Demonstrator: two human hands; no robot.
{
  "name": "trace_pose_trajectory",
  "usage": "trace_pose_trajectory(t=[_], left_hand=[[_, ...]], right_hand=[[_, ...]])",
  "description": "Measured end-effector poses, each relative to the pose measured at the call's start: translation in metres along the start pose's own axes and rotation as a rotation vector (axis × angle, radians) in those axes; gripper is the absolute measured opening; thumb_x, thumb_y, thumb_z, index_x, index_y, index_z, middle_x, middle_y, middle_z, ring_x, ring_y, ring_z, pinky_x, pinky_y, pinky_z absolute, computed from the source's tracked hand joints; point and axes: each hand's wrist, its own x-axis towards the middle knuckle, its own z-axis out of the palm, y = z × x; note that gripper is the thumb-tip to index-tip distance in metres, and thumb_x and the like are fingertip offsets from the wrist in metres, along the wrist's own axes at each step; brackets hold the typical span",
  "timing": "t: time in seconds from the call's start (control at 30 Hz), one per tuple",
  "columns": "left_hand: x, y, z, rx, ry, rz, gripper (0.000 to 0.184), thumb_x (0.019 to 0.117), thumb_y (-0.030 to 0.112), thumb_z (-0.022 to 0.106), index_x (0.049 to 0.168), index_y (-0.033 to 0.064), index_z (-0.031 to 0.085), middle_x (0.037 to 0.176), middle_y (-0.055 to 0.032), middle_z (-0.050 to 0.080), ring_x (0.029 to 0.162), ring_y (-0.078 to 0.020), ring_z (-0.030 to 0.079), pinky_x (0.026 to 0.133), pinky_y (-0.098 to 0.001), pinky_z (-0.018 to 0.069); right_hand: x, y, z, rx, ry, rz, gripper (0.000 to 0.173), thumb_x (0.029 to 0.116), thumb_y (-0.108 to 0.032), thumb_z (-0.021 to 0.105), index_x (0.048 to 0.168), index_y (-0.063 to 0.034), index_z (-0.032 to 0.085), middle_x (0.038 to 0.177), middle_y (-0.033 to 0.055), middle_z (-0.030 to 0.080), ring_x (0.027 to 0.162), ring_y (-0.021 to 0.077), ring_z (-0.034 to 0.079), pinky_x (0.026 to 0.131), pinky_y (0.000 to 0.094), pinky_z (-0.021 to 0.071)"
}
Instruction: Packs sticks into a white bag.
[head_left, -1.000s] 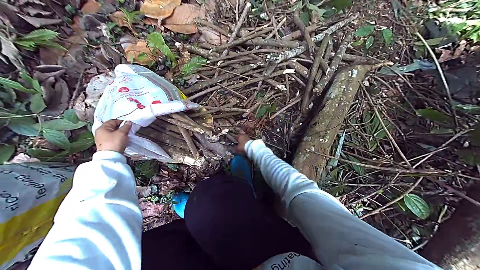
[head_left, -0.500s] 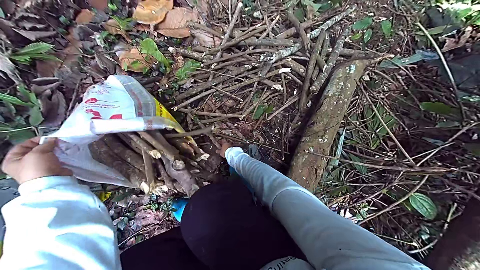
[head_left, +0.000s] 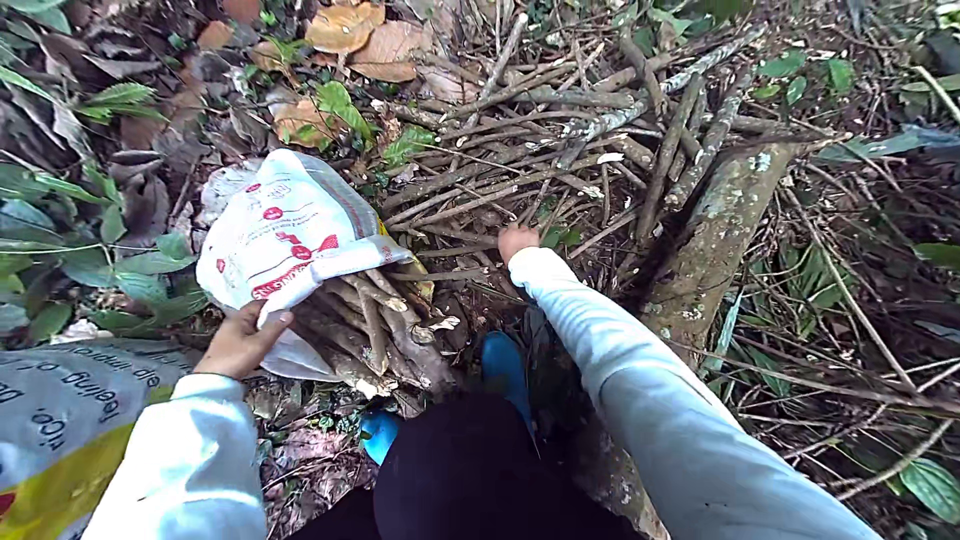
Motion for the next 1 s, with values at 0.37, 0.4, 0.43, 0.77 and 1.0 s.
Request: trace_pose_trajectory(t=[0.37, 0.4, 0.43, 0.77, 1.0], left_hand=[[0.007, -0.013, 0.005, -0.055, -0.111, -0.137, 0.051, 0.0952, 0.009, 0.072, 0.138, -0.0068, 0.049, 0.124, -0.0262, 0.063, 0.111, -0.0303, 0.064, 0.099, -0.0499, 0.0513], [0.007, -0.015, 0.007, -0.059, -0.133, -0.176, 0.054, 0.0955, 0.011, 0.072, 0.140, -0.0065, 0.048, 0.127, -0.0271, 0.062, 0.113, -0.0321, 0.063, 0.099, -0.0512, 0.0507], [0.006, -0.016, 0.008, -0.064, -0.158, -0.210, 0.055, 0.0969, 0.012, 0.071, 0.143, -0.0050, 0.046, 0.131, -0.0271, 0.060, 0.117, -0.0322, 0.063, 0.101, -0.0510, 0.0512], [0.000, 0.029, 0.028, -0.140, 0.106, -0.169, 0.038, 0.1104, 0.022, 0.051, 0.130, -0.0096, 0.059, 0.119, -0.0317, 0.064, 0.109, -0.0384, 0.063, 0.099, -0.0584, 0.0455], [-0.006, 0.078, 0.026, -0.314, 0.319, 0.001, 0.033, 0.1032, 0.016, 0.062, 0.123, -0.0109, 0.063, 0.119, -0.0310, 0.066, 0.112, -0.0395, 0.063, 0.100, -0.0610, 0.0452]], right_hand=[[0.098, 0.001, -0.004, -0.150, 0.180, -0.260, 0.070, 0.1040, 0.001, 0.047, 0.166, -0.0169, 0.021, 0.171, 0.0231, 0.015, 0.159, 0.0442, 0.011, 0.125, 0.0660, 0.0067], [0.101, 0.001, -0.006, -0.143, 0.155, -0.246, 0.070, 0.1041, -0.001, 0.047, 0.166, -0.0182, 0.022, 0.169, 0.0257, 0.021, 0.158, 0.0457, 0.013, 0.125, 0.0676, 0.0042], [0.100, 0.000, -0.008, -0.149, 0.113, -0.231, 0.068, 0.1044, -0.003, 0.048, 0.166, -0.0178, 0.023, 0.166, 0.0273, 0.027, 0.157, 0.0475, 0.016, 0.124, 0.0693, 0.0036], [-0.016, 0.031, 0.014, 0.170, -0.218, -0.153, 0.061, 0.0970, -0.014, 0.070, 0.150, 0.0001, 0.044, 0.137, 0.0328, 0.059, 0.128, 0.0519, 0.057, 0.105, 0.0709, 0.0438], [-0.214, 0.145, 0.001, 0.479, -0.119, -0.194, 0.067, 0.0961, -0.008, 0.071, 0.155, -0.0001, 0.039, 0.136, 0.0330, 0.059, 0.126, 0.0492, 0.059, 0.109, 0.0645, 0.0433]])
